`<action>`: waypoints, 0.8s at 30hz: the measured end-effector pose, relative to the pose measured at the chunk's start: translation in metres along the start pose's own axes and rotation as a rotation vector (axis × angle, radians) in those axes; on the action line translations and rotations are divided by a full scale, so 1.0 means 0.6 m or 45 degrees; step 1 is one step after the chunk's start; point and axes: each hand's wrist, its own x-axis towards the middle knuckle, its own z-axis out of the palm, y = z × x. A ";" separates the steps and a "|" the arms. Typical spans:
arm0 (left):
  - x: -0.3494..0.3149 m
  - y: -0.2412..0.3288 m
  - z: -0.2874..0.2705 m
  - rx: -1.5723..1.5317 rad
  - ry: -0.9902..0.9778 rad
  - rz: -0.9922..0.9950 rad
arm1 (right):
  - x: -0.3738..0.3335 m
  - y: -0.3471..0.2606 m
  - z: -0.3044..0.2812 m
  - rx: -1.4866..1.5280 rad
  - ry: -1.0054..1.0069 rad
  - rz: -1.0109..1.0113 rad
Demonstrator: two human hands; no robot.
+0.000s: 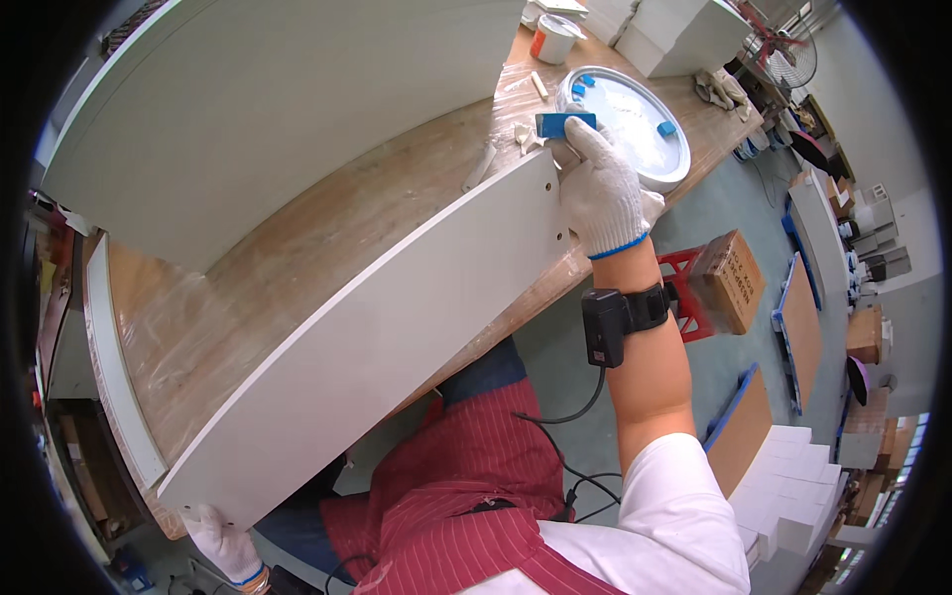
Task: The recorder applies glue to the edge of a white board using a blue sponge.
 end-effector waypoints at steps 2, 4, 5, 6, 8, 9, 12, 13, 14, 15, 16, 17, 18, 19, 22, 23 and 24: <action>0.003 0.001 0.005 0.070 0.032 -0.024 | -0.006 0.026 -0.008 -0.118 0.004 0.034; 0.011 -0.022 0.030 0.062 0.072 -0.056 | -0.023 0.034 -0.023 -0.278 -0.037 0.069; 0.006 -0.026 0.042 0.072 0.147 -0.082 | -0.032 0.040 -0.017 -0.276 -0.045 0.079; 0.003 -0.028 0.053 0.039 0.167 -0.109 | -0.042 0.044 -0.009 -0.485 0.032 -0.001; 0.001 -0.028 0.054 0.056 0.166 -0.118 | -0.064 0.039 0.010 -0.894 -0.015 -0.126; 0.000 -0.027 0.054 0.070 0.151 -0.125 | -0.066 0.040 0.013 -0.892 -0.021 -0.116; 0.001 -0.020 0.060 0.054 0.130 -0.120 | -0.076 0.042 0.036 -1.233 -0.412 -0.162; 0.002 -0.018 0.060 0.055 0.132 -0.123 | -0.080 0.046 0.046 -1.234 -0.413 -0.160; 0.002 -0.017 0.059 0.093 0.134 -0.115 | -0.084 0.051 0.052 -1.339 -0.481 -0.167; 0.002 -0.017 0.059 0.132 0.135 -0.108 | -0.087 0.055 0.060 -1.443 -0.548 -0.175; 0.002 -0.018 0.059 0.133 0.135 -0.108 | -0.090 0.056 0.073 -1.527 -0.596 -0.238; 0.001 -0.019 0.058 0.138 0.169 -0.096 | -0.095 0.060 0.091 -1.525 -0.600 -0.235; 0.000 -0.019 0.058 0.144 0.200 -0.084 | -0.103 0.065 0.108 -1.566 -0.701 -0.312; 0.000 -0.017 0.057 0.147 0.203 -0.084 | -0.110 0.074 0.121 -1.603 -0.802 -0.390; 0.001 -0.007 0.059 0.161 0.134 -0.059 | -0.141 0.105 0.170 -1.654 -1.024 -0.493; -0.001 -0.006 0.059 0.168 0.150 -0.065 | -0.156 0.115 0.189 -1.724 -1.159 -0.570; 0.002 -0.006 0.062 0.170 0.153 -0.073 | -0.168 0.126 0.201 -1.732 -1.148 -0.572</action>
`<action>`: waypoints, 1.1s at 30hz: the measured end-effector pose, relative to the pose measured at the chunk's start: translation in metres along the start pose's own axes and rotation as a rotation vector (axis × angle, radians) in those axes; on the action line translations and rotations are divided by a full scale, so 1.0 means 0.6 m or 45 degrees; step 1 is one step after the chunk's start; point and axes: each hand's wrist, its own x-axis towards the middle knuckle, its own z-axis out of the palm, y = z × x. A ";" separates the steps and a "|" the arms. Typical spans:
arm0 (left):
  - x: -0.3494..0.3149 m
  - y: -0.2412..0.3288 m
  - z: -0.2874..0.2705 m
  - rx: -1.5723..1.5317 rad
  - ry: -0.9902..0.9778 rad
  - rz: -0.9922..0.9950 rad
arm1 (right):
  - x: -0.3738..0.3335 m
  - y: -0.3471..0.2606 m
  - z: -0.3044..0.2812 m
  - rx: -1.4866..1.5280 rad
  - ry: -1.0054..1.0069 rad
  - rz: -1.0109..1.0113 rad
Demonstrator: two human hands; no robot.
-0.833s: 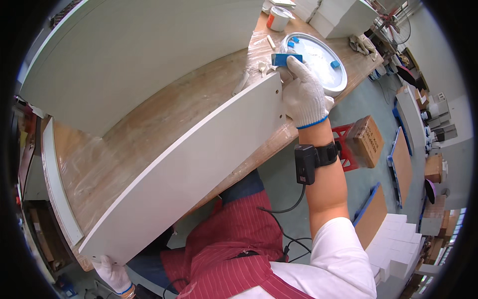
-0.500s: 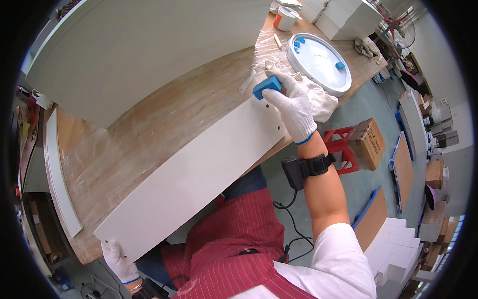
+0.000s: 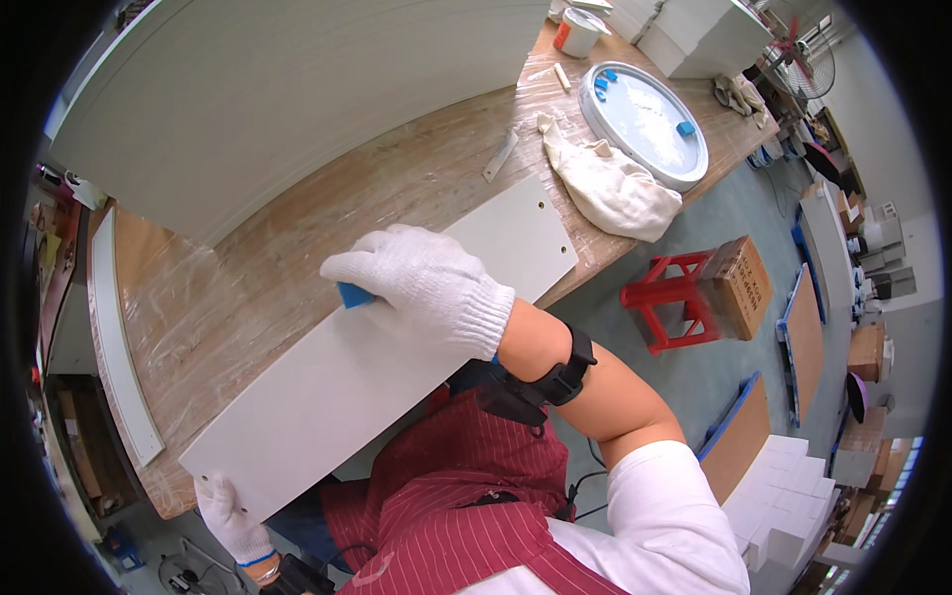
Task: The recorder applies glue to the edge of a white board using a blue sponge.
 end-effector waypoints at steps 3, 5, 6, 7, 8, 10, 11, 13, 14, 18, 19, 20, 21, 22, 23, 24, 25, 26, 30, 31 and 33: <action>-0.002 -0.009 -0.002 -0.085 -0.035 -0.025 | 0.013 -0.043 0.037 0.085 -0.101 -0.121; -0.008 -0.007 0.006 -0.145 -0.024 -0.015 | 0.015 -0.070 0.047 0.233 -0.098 -0.228; -0.010 -0.006 0.009 -0.205 -0.007 -0.009 | 0.009 -0.079 0.047 0.325 0.045 -0.303; -0.009 -0.007 0.010 -0.208 -0.012 -0.005 | 0.005 -0.085 0.039 0.320 0.049 -0.304; -0.011 -0.005 0.006 -0.224 0.058 0.108 | -0.001 -0.095 0.028 0.429 0.203 -0.336; -0.016 -0.005 -0.008 -0.238 0.139 0.225 | -0.014 -0.107 -0.007 0.567 0.401 -0.381; -0.016 -0.002 -0.018 -0.243 -0.025 0.280 | -0.024 -0.112 -0.026 0.594 0.468 -0.337; -0.008 -0.004 -0.047 -0.242 -0.175 0.341 | -0.053 -0.101 -0.065 0.601 0.583 -0.252; 0.004 -0.011 -0.070 0.030 -0.388 0.518 | -0.074 -0.087 -0.067 0.799 0.734 -0.141; -0.028 0.009 -0.009 -0.165 -0.045 0.182 | -0.127 -0.048 -0.121 1.053 1.253 0.213; -0.029 0.014 0.000 -0.534 0.125 -0.050 | -0.139 -0.037 -0.126 1.034 1.253 0.259; -0.031 0.007 -0.003 -0.534 0.131 -0.051 | -0.151 -0.028 -0.128 1.032 1.224 0.319; -0.032 -0.011 -0.007 -0.406 0.149 -0.003 | -0.156 -0.026 -0.127 1.032 1.191 0.376; -0.033 -0.028 -0.010 -0.275 0.171 0.045 | -0.153 -0.029 -0.123 1.043 1.176 0.374; -0.039 -0.044 -0.014 -0.269 0.200 0.045 | -0.149 -0.034 -0.113 0.998 1.185 0.430; -0.042 -0.055 -0.019 -0.364 0.089 -0.003 | -0.144 -0.039 -0.101 0.964 1.189 0.487; -0.046 -0.059 -0.022 -0.455 -0.016 -0.047 | -0.143 -0.043 -0.094 1.004 1.154 0.488; -0.044 -0.053 -0.010 -0.719 0.119 -0.176 | -0.142 -0.045 -0.090 0.942 1.143 0.494; -0.032 -0.059 -0.001 -1.111 0.000 -0.251 | -0.125 -0.073 -0.070 0.809 1.028 0.578; -0.033 -0.059 -0.005 -1.154 -0.075 -0.268 | -0.116 -0.085 -0.063 0.765 0.994 0.612; -0.041 -0.049 0.001 -1.112 0.015 -0.306 | -0.097 -0.113 -0.042 0.850 0.929 0.541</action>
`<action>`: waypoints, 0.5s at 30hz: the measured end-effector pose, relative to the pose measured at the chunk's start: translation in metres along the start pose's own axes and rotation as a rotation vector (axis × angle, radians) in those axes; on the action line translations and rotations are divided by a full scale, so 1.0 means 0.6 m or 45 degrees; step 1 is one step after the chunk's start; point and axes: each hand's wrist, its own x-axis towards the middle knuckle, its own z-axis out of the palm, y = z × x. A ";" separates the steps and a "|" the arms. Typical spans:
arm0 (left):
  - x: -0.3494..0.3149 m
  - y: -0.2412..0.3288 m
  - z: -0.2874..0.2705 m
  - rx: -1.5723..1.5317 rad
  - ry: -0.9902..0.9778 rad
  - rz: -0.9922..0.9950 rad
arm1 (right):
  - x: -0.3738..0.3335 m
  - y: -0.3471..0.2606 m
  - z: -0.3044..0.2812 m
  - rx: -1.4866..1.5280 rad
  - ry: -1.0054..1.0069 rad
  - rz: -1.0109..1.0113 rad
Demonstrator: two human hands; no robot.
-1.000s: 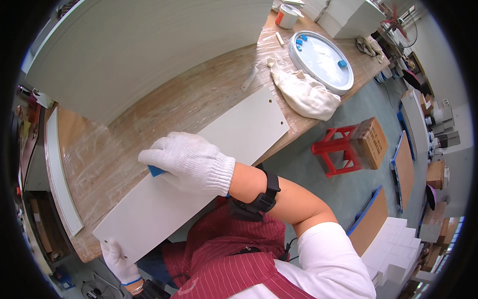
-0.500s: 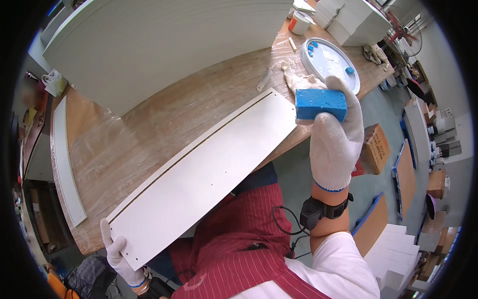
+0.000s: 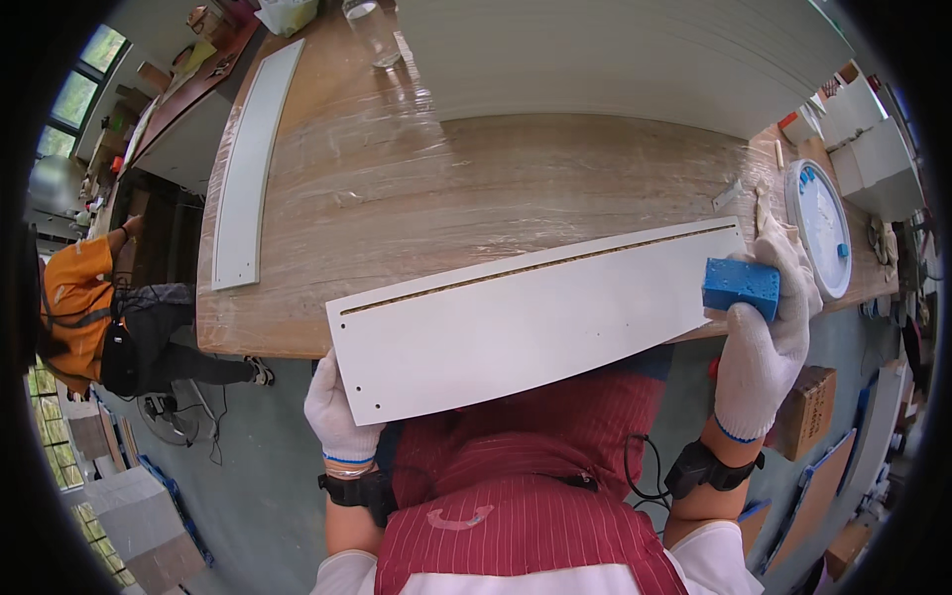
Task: The recorder applies glue to the edge of a white board using a blue sponge.
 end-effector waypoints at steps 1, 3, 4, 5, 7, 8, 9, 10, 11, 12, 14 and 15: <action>-0.003 0.004 0.000 -0.003 0.024 0.038 | -0.013 -0.011 0.022 -0.079 -0.188 0.074; -0.010 0.008 -0.005 0.013 -0.044 -0.050 | -0.041 -0.021 0.075 -0.115 -0.530 0.079; -0.016 0.011 -0.008 0.007 -0.027 -0.027 | -0.056 -0.035 0.110 -0.102 -0.711 0.046; -0.021 0.015 -0.009 -0.008 -0.080 -0.035 | -0.057 -0.026 0.135 -0.187 -0.987 -0.268; -0.015 0.016 -0.001 0.073 -0.129 -0.081 | -0.077 -0.048 0.191 -0.314 -1.249 -0.537; -0.015 0.017 0.007 0.058 -0.135 -0.078 | -0.087 -0.057 0.220 -0.308 -1.377 -0.608; -0.017 0.019 0.016 0.050 -0.110 -0.090 | -0.103 -0.062 0.246 -0.301 -1.482 -0.631; -0.018 0.022 0.019 0.043 -0.086 -0.104 | -0.112 -0.073 0.271 -0.351 -1.654 -0.655; -0.018 0.024 0.016 0.032 -0.095 -0.104 | -0.125 -0.082 0.292 -0.402 -1.719 -0.694; -0.020 0.025 0.011 -0.008 -0.123 -0.135 | -0.136 -0.088 0.307 -0.456 -1.780 -0.727; -0.023 0.024 0.004 -0.061 -0.164 -0.181 | -0.135 -0.089 0.328 -0.428 -1.661 -0.693; -0.024 0.025 0.004 0.005 -0.189 -0.151 | -0.131 -0.087 0.337 -0.384 -1.546 -0.662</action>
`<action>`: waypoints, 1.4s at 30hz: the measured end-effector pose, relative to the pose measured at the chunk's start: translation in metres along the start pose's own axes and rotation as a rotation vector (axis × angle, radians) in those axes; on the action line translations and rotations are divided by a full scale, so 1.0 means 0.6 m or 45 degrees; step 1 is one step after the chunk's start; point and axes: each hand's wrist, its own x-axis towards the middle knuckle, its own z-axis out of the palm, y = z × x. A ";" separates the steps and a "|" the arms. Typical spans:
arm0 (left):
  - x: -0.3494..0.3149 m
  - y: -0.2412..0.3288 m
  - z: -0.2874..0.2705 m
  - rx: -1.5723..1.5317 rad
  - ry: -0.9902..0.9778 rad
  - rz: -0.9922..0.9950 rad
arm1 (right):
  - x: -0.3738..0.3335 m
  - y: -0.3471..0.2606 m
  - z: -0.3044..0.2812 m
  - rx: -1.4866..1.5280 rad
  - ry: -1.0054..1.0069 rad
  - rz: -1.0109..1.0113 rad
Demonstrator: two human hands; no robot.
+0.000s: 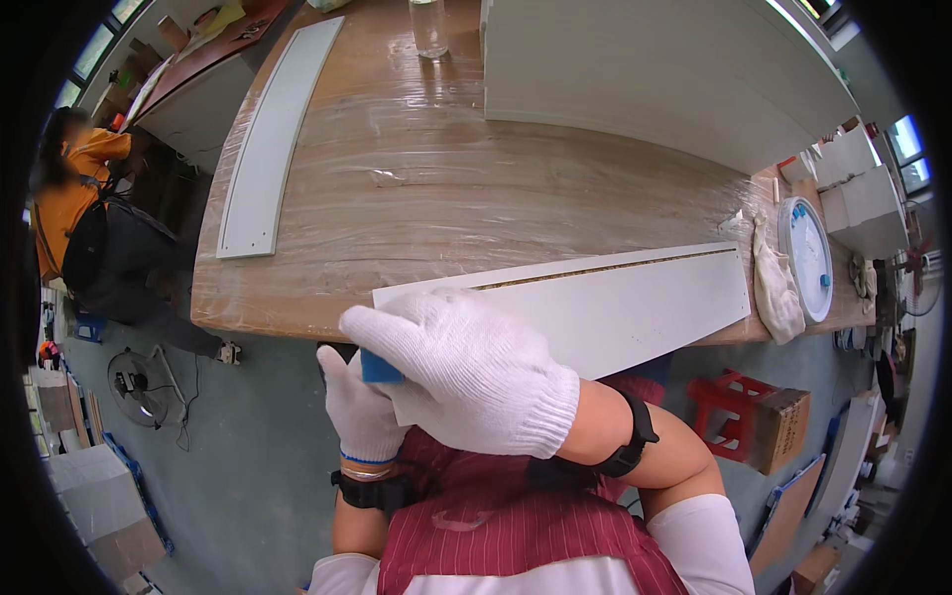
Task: The recorder applies glue to the edge of a white board using a blue sponge.
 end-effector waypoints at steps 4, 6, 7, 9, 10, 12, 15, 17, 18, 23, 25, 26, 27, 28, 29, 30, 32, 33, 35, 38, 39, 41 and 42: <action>0.004 -0.007 0.003 0.269 0.006 0.104 | 0.021 0.032 0.021 -0.061 0.275 0.248; 0.008 -0.006 0.019 0.471 0.223 0.078 | 0.030 0.035 0.037 -0.179 0.087 0.412; 0.009 -0.007 0.024 0.461 0.186 0.053 | 0.028 0.039 0.052 -0.180 0.077 0.439; 0.006 -0.009 0.022 0.532 0.305 0.128 | 0.025 0.047 0.063 -0.194 -0.008 0.487; 0.006 -0.008 0.022 0.603 0.332 0.140 | 0.013 0.054 0.059 -0.214 0.006 0.510; 0.004 -0.005 0.014 0.591 0.277 0.162 | -0.011 0.071 0.048 -0.214 0.136 0.536; 0.006 -0.002 -0.002 0.595 0.230 0.249 | -0.063 0.118 0.011 -0.303 0.248 0.653; 0.005 0.004 -0.009 0.611 0.193 0.281 | -0.107 0.146 -0.018 -0.355 0.361 0.703; 0.005 0.008 -0.016 0.610 0.168 0.267 | -0.125 0.161 -0.035 -0.412 0.442 0.747; 0.002 0.024 -0.047 0.702 0.199 0.348 | -0.216 0.236 -0.122 -0.555 0.704 0.852; 0.003 0.030 -0.058 0.725 0.176 0.354 | -0.251 0.268 -0.156 -0.507 0.801 0.985; 0.002 0.035 -0.061 0.738 0.173 0.345 | -0.268 0.287 -0.172 -0.504 0.810 0.994; 0.003 0.041 -0.067 0.752 0.164 0.334 | -0.286 0.305 -0.190 -0.566 0.864 1.056; 0.004 0.044 -0.085 0.762 0.095 0.317 | -0.306 0.325 -0.209 -0.629 0.918 1.118; 0.007 0.046 -0.093 0.769 0.083 0.305 | -0.331 0.350 -0.230 -0.701 0.962 1.148; 0.009 0.047 -0.098 0.746 0.092 0.286 | -0.353 0.371 -0.250 -0.769 1.001 1.177; 0.017 0.046 -0.105 0.729 0.095 0.258 | -0.392 0.392 -0.293 -0.888 1.064 1.206; 0.023 0.043 -0.106 0.738 0.103 0.284 | -0.407 0.397 -0.304 -1.014 1.118 1.221; 0.040 0.039 -0.105 0.752 0.104 0.300 | -0.428 0.385 -0.317 -0.636 1.271 1.308; 0.037 0.051 -0.085 0.832 0.201 0.279 | -0.419 0.370 -0.308 0.222 1.517 1.154; 0.043 0.050 -0.084 0.873 0.167 0.272 | -0.419 0.365 -0.299 0.642 1.622 0.942; 0.055 0.053 -0.089 0.924 0.124 0.257 | -0.397 0.353 -0.270 0.972 1.649 0.824; 0.058 0.056 -0.097 0.964 0.117 0.260 | -0.390 0.353 -0.261 1.300 1.644 0.681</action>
